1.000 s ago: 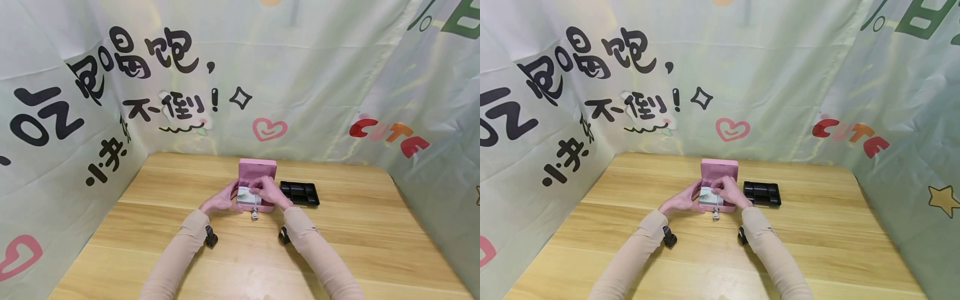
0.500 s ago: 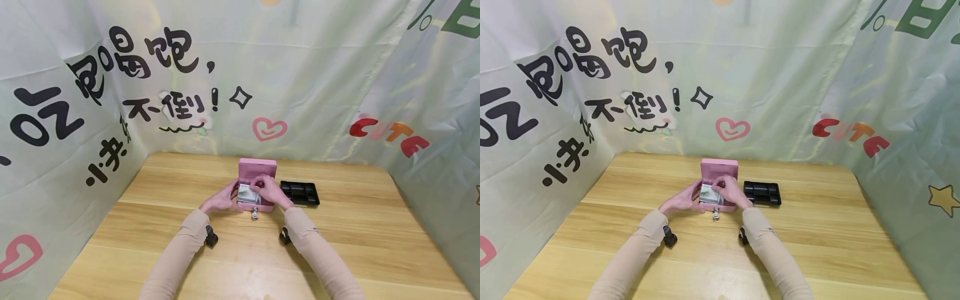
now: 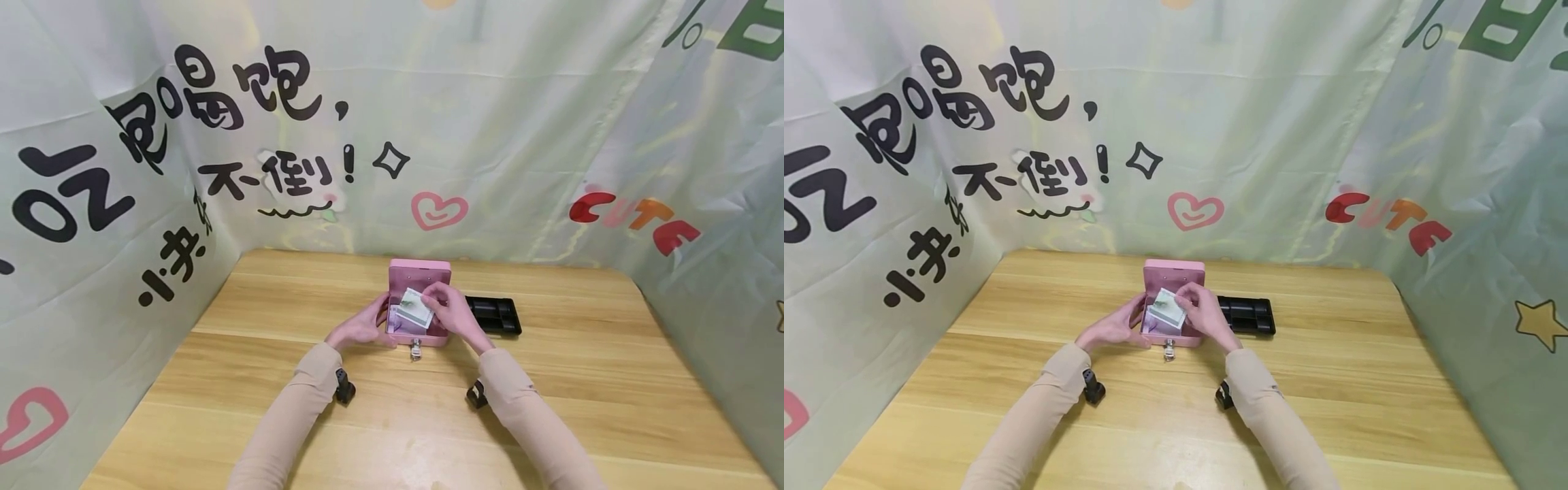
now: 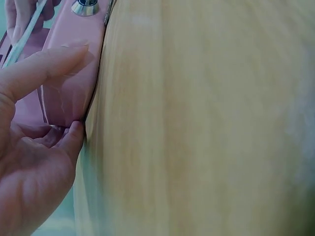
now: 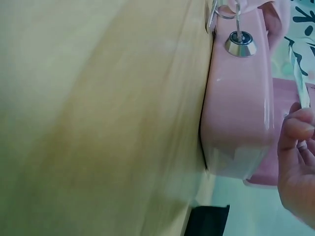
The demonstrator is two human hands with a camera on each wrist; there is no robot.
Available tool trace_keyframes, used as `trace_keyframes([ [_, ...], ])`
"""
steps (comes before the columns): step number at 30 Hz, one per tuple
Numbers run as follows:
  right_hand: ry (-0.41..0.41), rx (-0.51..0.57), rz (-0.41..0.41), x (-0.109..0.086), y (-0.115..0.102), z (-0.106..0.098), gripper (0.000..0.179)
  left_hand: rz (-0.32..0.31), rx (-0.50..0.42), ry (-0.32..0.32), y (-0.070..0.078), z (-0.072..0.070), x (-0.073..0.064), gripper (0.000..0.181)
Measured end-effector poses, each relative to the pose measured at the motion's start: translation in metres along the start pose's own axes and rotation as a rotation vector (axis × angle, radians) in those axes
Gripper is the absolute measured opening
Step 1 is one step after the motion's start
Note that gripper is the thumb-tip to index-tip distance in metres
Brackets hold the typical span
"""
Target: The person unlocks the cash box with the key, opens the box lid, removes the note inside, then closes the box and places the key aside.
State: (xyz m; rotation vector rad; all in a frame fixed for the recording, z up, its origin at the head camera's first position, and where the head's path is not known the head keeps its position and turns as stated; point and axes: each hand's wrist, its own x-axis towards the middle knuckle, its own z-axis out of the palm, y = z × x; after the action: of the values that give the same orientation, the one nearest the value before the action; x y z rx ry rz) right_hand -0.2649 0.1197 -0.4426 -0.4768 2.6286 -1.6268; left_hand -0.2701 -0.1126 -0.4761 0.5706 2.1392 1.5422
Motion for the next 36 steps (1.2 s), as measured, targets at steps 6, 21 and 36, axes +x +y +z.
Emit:
trace_keyframes([
  [6,-0.032,0.058,-0.011,-0.013,0.003,-0.014,0.017,-0.001,0.005,-0.005,-0.001,-0.001,-0.001,0.122],
  [21,-0.148,0.16,0.07,-0.057,0.027,-0.064,0.032,0.037,-0.049,-0.035,0.001,0.0,0.0,0.119],
  [36,-0.263,0.094,0.179,-0.078,0.043,-0.096,0.029,0.007,-0.033,-0.012,-0.002,0.0,0.003,0.12],
])
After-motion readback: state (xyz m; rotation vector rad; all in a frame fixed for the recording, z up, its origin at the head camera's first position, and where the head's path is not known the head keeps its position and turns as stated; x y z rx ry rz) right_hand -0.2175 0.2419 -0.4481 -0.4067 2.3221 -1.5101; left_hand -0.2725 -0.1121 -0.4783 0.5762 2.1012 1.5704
